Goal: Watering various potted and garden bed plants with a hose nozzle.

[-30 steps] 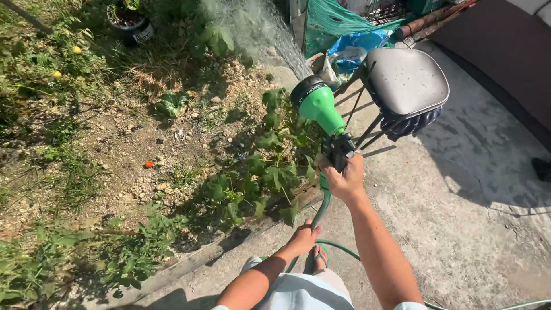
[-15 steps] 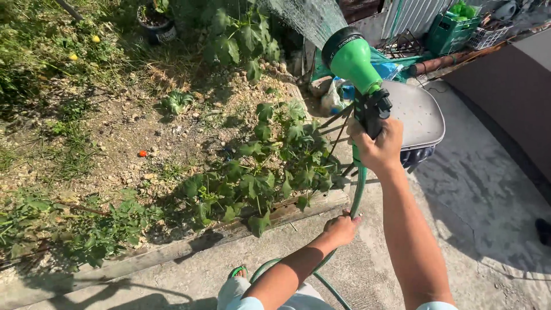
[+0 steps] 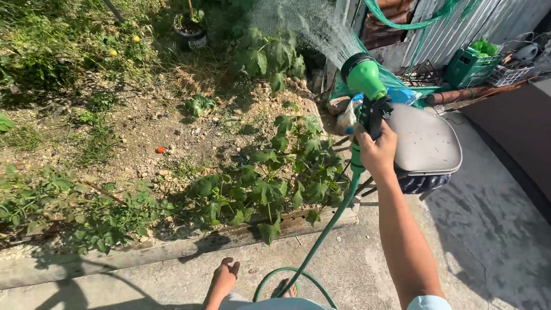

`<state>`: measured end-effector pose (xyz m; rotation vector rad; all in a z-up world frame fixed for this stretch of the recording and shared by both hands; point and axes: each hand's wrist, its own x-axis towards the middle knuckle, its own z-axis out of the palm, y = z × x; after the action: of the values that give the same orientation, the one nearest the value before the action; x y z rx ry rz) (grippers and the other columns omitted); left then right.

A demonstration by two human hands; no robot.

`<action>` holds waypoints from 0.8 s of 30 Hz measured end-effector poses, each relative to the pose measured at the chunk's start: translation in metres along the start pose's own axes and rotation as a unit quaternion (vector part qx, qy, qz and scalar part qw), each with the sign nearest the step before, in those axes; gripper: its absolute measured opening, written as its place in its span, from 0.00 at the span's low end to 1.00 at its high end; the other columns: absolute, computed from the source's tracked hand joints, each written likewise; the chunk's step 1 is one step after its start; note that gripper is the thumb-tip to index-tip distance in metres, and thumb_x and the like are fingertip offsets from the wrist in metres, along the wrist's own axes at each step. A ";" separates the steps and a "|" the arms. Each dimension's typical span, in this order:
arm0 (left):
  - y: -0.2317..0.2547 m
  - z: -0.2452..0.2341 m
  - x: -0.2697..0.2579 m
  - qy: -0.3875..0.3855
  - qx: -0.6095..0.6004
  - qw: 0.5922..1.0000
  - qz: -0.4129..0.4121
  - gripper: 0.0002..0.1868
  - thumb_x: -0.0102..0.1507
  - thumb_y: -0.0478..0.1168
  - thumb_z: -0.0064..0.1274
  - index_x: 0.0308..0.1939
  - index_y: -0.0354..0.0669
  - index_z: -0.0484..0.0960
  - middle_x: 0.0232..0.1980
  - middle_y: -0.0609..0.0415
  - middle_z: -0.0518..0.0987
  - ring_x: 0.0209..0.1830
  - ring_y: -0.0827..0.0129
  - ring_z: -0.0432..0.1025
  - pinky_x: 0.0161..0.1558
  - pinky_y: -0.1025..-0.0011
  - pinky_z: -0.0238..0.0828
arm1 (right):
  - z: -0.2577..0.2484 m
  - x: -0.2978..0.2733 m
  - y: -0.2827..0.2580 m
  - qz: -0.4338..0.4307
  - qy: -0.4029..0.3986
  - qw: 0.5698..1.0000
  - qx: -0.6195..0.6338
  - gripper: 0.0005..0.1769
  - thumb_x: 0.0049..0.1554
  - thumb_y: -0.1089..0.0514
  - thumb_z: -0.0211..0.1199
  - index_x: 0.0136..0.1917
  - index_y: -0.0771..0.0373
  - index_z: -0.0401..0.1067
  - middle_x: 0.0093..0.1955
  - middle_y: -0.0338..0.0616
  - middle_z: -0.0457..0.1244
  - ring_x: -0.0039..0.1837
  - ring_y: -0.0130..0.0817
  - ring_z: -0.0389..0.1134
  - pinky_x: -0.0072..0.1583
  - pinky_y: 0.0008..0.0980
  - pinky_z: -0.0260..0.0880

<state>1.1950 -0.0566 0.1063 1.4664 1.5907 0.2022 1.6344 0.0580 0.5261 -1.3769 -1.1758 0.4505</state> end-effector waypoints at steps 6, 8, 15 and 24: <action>-0.141 -0.051 0.010 0.130 0.013 0.987 -0.090 0.22 0.65 0.52 0.53 0.58 0.47 0.76 0.42 0.47 0.87 0.45 0.52 0.81 0.49 0.59 0.75 | 0.082 0.002 0.011 -0.048 0.050 0.997 0.019 0.05 0.62 0.63 0.61 0.46 0.69 0.69 0.36 0.38 0.63 0.36 0.24 0.60 0.39 0.29 0.64; -0.162 -0.070 0.009 0.124 0.033 0.988 -0.085 0.20 0.65 0.51 0.51 0.57 0.47 0.77 0.42 0.47 0.87 0.45 0.52 0.81 0.48 0.60 0.76 | 0.116 -0.002 -0.003 -0.056 0.014 0.990 0.128 0.05 0.62 0.62 0.59 0.50 0.66 0.71 0.39 0.36 0.65 0.37 0.24 0.64 0.40 0.27 0.66; -0.197 -0.137 0.004 0.174 -0.025 0.982 -0.062 0.17 0.67 0.51 0.49 0.54 0.46 0.78 0.41 0.44 0.86 0.43 0.50 0.81 0.47 0.57 0.76 | 0.243 -0.019 -0.036 -0.036 -0.072 0.994 0.078 0.07 0.63 0.61 0.63 0.46 0.66 0.69 0.37 0.37 0.64 0.37 0.24 0.63 0.40 0.28 0.65; -0.270 -0.157 0.052 0.280 -0.017 0.958 0.063 0.12 0.60 0.41 0.51 0.47 0.44 0.79 0.34 0.39 0.83 0.37 0.43 0.79 0.38 0.55 0.76 | 0.320 -0.027 -0.088 -0.001 -0.100 0.991 0.086 0.09 0.62 0.59 0.63 0.45 0.66 0.67 0.34 0.35 0.63 0.34 0.23 0.64 0.38 0.27 0.65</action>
<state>0.9043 -0.0156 -0.0124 1.5675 1.9186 0.7715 1.3246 0.1792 0.5263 -1.2011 -1.2690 0.6862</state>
